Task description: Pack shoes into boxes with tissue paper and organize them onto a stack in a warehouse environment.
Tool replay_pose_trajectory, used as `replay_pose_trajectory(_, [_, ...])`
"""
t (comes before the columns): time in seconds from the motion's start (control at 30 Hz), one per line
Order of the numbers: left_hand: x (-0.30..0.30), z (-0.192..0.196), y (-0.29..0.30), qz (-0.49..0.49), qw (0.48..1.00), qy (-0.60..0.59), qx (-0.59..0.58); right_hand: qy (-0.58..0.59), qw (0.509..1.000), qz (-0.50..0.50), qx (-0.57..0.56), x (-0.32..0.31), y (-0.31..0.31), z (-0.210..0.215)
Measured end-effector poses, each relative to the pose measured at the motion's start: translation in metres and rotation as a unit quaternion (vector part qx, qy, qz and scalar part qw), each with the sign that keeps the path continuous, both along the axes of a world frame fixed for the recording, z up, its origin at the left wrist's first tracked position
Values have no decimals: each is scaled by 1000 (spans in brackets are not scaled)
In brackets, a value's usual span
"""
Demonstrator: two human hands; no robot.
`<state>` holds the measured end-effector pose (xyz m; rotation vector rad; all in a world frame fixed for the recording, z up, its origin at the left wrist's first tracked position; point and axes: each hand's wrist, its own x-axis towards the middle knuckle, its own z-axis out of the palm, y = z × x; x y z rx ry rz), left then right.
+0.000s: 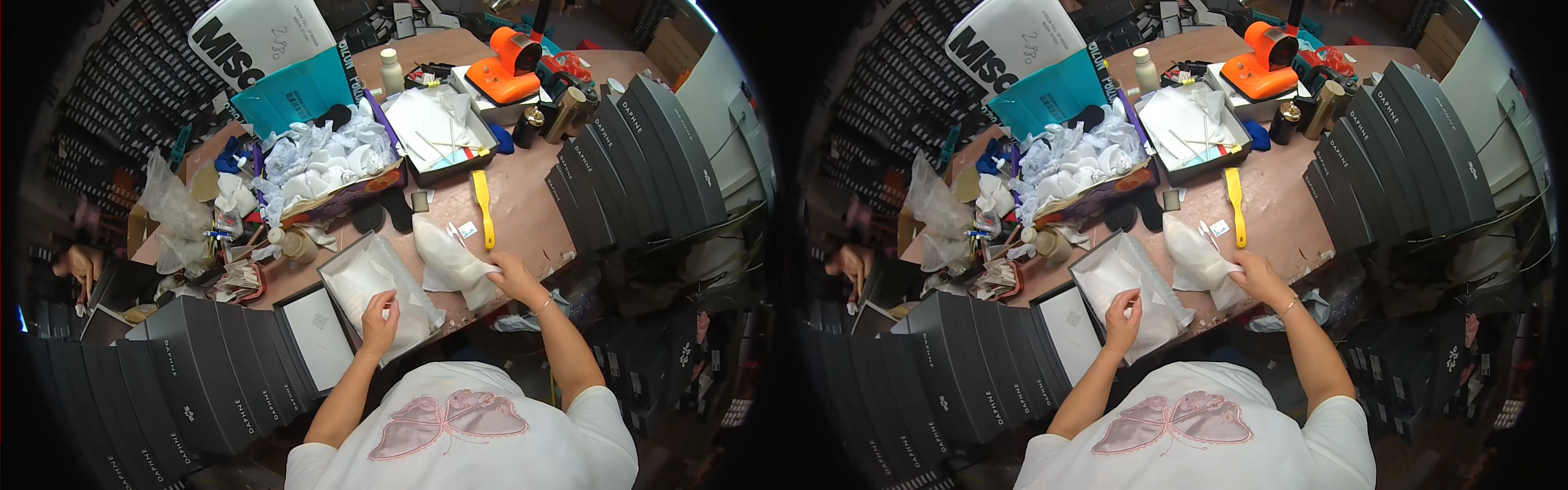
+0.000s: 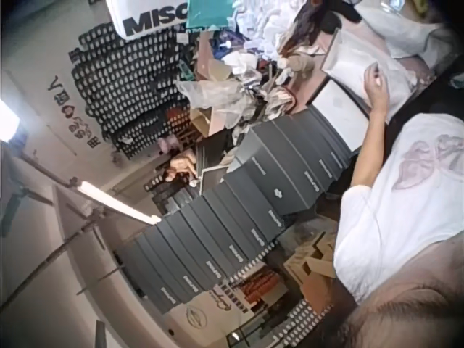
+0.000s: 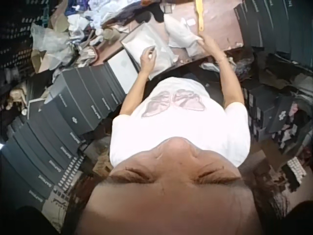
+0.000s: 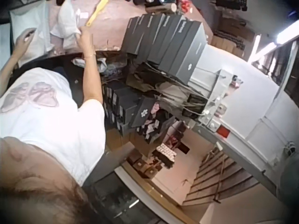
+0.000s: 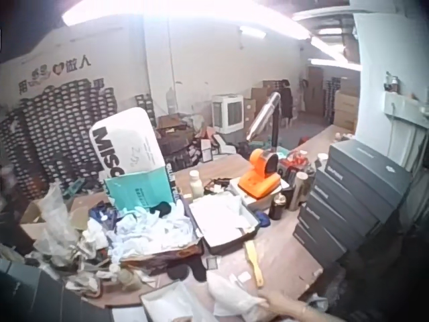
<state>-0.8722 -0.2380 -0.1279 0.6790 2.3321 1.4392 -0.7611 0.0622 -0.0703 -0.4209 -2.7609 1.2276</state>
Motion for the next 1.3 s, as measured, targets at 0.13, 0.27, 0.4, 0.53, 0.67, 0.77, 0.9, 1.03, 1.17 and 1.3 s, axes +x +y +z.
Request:
replay_pose_trajectory(0.13, [17, 21, 11, 78, 869, -436, 219, 66, 982, 78, -162, -57, -42, 78])
replay_pose_trajectory(0.27, [10, 97, -8, -85, 576, -724, 371, 146, 943, 268, -133, -53, -128, 122])
replay_pose_trajectory(0.4, [23, 81, -41, -119, 675, -662, 305, 66, 902, 417, -92, -30, -205, 104])
replay_pose_trajectory(0.53, [22, 89, -78, -139, 867, -461, 127, -45, 760, 505, -405, -7, -180, 73])
replay_pose_trajectory(0.67, [-6, 95, -102, -236, 957, -158, -57, -186, 660, -16, -728, 22, -106, 23])
replay_pose_trajectory(0.77, [-51, 91, -97, -221, 965, -75, -123, -133, 840, 218, -480, 16, -102, 1])
replay_pose_trajectory(0.9, [-92, 67, -53, 88, 982, -157, -63, -99, 890, 87, -436, -20, -144, 18])
replay_pose_trajectory(1.03, [-53, -50, 9, 268, 958, -100, -2, 27, 992, 79, -96, -51, -162, -76])
replay_pose_trajectory(1.17, [6, -98, 9, 165, 977, -128, 32, -8, 985, 73, -154, -44, -138, -64])
replay_pose_trajectory(1.3, [9, -95, 9, 126, 976, -175, 31, -200, 939, -94, -266, -25, -98, -100])
